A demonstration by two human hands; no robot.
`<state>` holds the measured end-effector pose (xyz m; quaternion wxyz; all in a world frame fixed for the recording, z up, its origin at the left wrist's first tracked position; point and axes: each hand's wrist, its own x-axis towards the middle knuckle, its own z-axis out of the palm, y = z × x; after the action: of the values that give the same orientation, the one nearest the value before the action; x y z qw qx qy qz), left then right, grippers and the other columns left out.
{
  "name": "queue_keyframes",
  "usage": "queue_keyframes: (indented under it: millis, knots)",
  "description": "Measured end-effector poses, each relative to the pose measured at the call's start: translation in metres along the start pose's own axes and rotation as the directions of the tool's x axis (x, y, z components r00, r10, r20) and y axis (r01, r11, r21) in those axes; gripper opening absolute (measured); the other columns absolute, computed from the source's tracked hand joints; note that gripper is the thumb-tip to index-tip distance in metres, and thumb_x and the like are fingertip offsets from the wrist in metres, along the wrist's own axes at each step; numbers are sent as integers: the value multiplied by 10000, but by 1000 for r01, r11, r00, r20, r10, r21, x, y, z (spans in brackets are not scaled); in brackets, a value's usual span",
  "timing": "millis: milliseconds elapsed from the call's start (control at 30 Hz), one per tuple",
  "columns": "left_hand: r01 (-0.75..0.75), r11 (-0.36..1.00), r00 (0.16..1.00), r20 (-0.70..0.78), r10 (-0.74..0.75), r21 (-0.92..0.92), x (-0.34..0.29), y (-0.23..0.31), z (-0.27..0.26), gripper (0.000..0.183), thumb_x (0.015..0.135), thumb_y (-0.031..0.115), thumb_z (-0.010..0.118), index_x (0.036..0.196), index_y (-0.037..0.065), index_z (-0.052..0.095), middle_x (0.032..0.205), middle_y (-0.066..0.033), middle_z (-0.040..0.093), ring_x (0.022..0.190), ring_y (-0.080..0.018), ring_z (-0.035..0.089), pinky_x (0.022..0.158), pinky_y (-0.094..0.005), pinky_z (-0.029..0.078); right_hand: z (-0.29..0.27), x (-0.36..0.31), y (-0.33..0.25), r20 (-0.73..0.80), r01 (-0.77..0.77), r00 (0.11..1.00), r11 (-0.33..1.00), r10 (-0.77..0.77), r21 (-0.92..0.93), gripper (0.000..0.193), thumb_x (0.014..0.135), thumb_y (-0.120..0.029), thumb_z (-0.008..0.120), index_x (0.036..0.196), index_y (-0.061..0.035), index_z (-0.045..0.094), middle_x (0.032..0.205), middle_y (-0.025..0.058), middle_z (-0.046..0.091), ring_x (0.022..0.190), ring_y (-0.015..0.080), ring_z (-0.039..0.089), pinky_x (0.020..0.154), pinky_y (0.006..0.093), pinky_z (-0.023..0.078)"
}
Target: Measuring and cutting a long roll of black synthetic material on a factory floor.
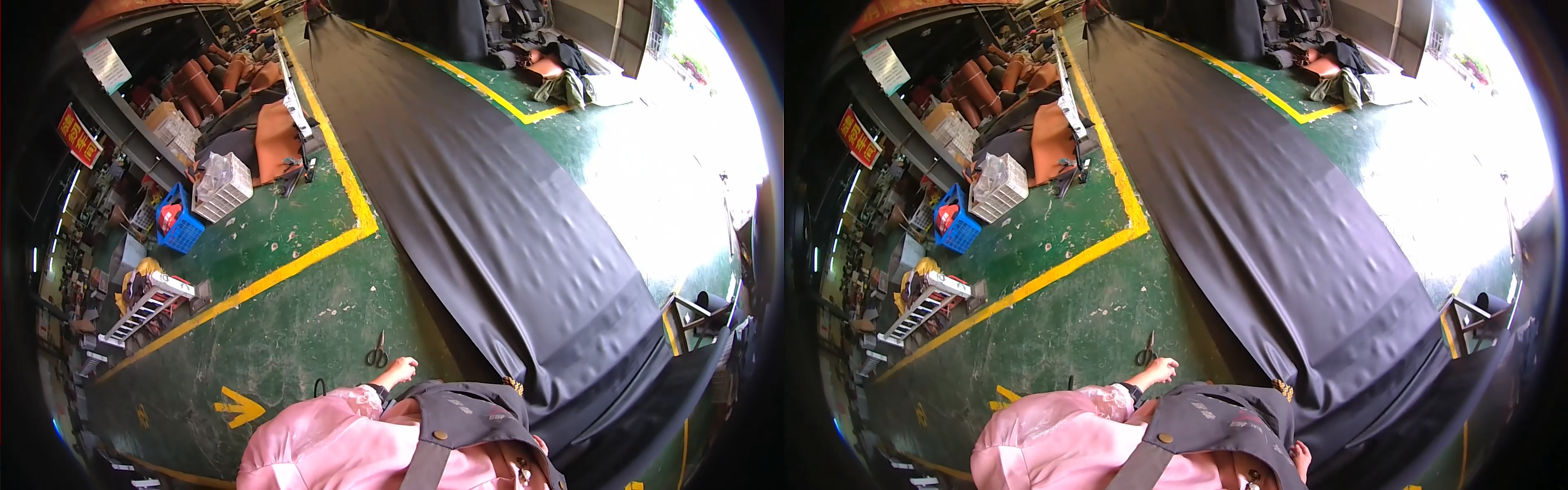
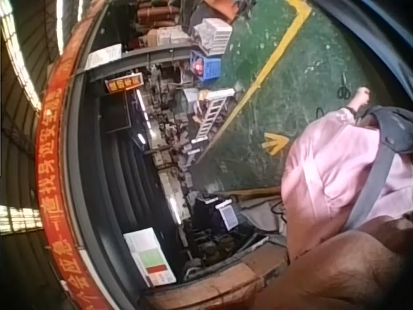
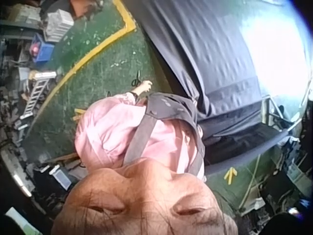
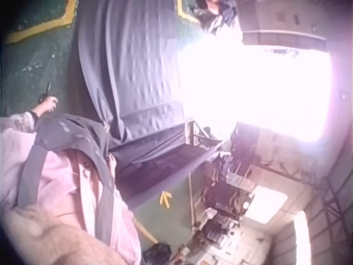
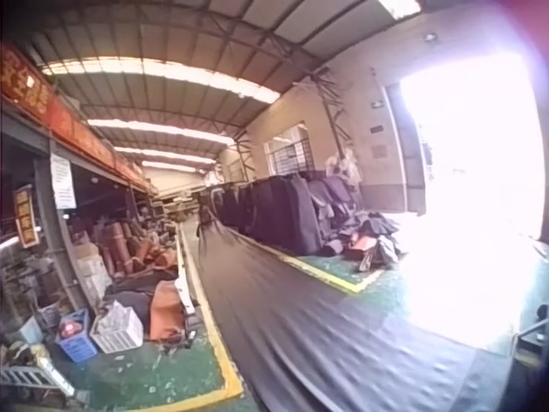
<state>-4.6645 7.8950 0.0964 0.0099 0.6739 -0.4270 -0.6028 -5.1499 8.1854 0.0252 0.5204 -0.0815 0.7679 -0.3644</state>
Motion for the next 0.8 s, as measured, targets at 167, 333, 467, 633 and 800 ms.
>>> queue_keyframes:
  millis: [167, 333, 467, 633, 800]
  knots:
    - [-7, 1000, 1000, -2, 7, 15, 6, -5, 3, 362, 852, 106, 413, 1188, 73, 544, 908, -73, 652, 646, -141, 620, 484, -254, 473, 2, 0, -2, 12, 3, 1000, 998, -3, 67, 259, 864, -153, 546, 1096, -57, 609, 832, 57, 632, 704, 132, 589, 587, 250, 477]
    - [18, 1000, 999, -39, -18, -10, -4, -19, 2, 361, 856, 114, 410, 1190, 70, 542, 899, -74, 654, 647, -139, 622, 481, -253, 475, 21, -16, -43, 75, 119, 990, 993, -117, -22, 263, 861, -149, 548, 1099, -54, 608, 824, 60, 634, 668, 127, 578, 576, 246, 474]
    - [-39, 997, 999, 13, 38, 60, 1, 7, 8, 358, 857, 116, 405, 1184, 69, 544, 891, -75, 655, 648, -139, 624, 482, -253, 477, -18, 25, 37, 25, -14, 1000, 997, 12, 71, 263, 861, -145, 550, 1100, -51, 608, 811, 66, 637, 619, 126, 565, 562, 246, 474]
    - [-52, 996, 999, 1, 52, 74, -3, 6, 9, 351, 851, 117, 412, 1170, 67, 549, 873, -69, 655, 634, -137, 622, 483, -255, 482, -28, 46, 54, 36, 5, 999, 998, -7, 60, 251, 867, -138, 548, 1093, -44, 603, 838, 80, 638, 660, 140, 587, 575, 260, 491]
    - [-38, 999, 998, -44, 39, 14, 4, -6, 10, 320, 787, 135, 556, 1104, 124, 597, 792, -15, 660, 582, -122, 609, 492, -275, 487, -22, 42, 39, 62, -5, 998, 991, -3, 135, 244, 875, -137, 550, 1097, -43, 591, 871, 99, 636, 757, 171, 617, 609, 296, 519]
